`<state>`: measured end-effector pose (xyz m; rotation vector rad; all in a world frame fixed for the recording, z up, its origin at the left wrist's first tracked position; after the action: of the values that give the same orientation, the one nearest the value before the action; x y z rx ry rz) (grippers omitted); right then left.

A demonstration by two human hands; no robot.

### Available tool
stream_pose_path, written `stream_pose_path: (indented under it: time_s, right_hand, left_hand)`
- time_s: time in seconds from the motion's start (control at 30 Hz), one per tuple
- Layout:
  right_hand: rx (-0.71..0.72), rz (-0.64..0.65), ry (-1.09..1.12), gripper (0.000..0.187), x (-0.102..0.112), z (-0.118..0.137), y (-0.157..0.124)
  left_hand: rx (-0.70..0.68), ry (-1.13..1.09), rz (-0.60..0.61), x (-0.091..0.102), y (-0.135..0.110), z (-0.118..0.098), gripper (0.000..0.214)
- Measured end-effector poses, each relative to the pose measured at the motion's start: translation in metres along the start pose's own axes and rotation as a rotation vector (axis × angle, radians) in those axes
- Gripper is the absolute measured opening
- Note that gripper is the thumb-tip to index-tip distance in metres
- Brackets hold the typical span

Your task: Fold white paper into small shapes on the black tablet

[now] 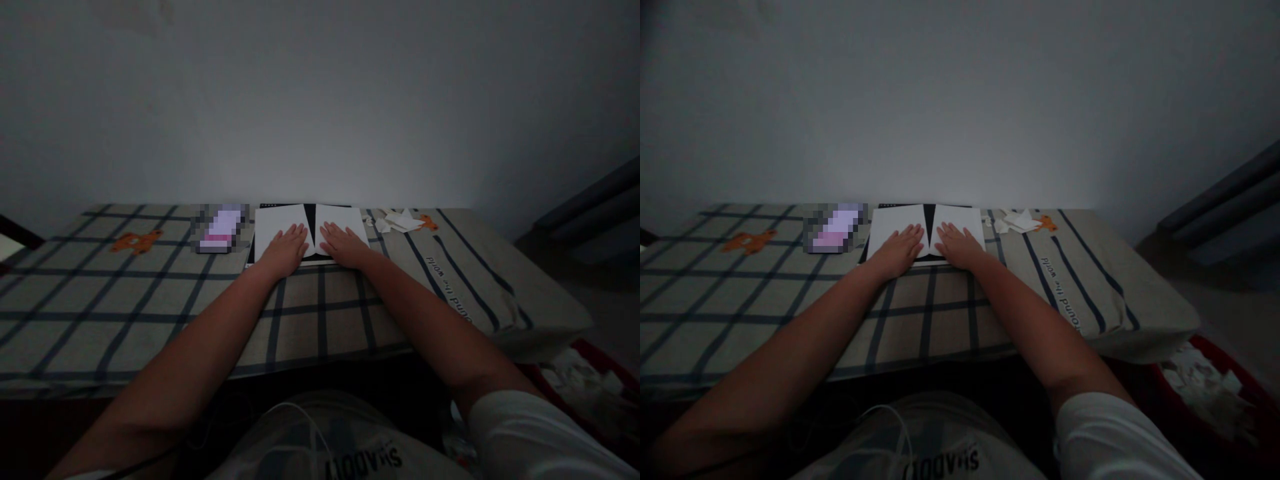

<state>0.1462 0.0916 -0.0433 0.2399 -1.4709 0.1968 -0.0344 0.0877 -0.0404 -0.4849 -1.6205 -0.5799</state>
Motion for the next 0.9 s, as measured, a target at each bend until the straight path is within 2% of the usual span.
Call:
stream_pose_path:
  time_s: [0.9]
  right_hand:
    - [0.033,0.058,-0.001,0.064,-0.0016,-0.0056,0.0021]
  left_hand:
    - [-0.058,0.045,0.061,0.0021,-0.0007,0.0020,0.058]
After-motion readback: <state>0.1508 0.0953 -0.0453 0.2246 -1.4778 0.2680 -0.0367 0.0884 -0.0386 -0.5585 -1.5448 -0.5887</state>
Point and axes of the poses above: each hand's wrist, its own y-axis towards the middle knuckle, its own x-axis out of the back of the hand, z = x × y, the point moved 3 cm from there along y, towards the middle knuckle, and after that the axes turned 12 degrees about -x, right-handed, at the moved point
